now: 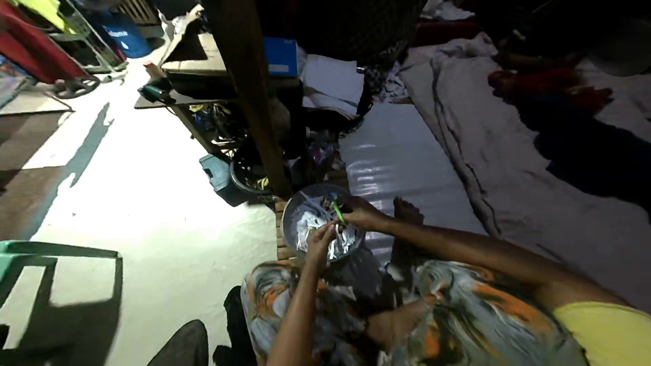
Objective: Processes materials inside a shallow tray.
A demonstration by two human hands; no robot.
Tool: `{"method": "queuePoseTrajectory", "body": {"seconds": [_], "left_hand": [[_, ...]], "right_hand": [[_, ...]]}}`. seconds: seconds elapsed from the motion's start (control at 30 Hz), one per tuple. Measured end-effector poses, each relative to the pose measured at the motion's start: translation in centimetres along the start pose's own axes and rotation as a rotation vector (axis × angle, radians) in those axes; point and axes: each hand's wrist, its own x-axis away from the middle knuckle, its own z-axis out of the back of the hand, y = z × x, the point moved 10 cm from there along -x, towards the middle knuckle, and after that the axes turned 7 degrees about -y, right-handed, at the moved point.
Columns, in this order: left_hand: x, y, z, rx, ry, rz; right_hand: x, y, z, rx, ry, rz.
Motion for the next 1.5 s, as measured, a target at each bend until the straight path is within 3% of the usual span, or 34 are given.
{"method": "queuePoseTrajectory", "body": {"seconds": [0.23,0.4,0.53,0.67,0.83,1.5], "left_hand": [[-0.5,0.7,0.9,-0.136,-0.003,0.052],[-0.5,0.3,0.4,-0.215,-0.029,0.096],[-0.9,-0.1,2.8,-0.106,0.142,0.044],[-0.7,0.1,4.4,0.019,0.233,0.064],[-0.3,0.0,3.8,0.092,0.215,0.052],[-0.1,-0.2,3.3,0.162,0.188,0.082]], "right_hand": [[-0.1,1.5,0.4,-0.002,0.024,-0.009],[-0.1,1.9,0.3,-0.040,0.018,0.084],[0.8,1.9,0.8,-0.109,0.000,0.153],[1.4,2.7,-0.7,-0.052,-0.174,0.051],[2.1,3.4,-2.6,0.035,-0.303,0.007],[2.0,3.0,-1.9,0.174,-0.260,-0.014]]}}
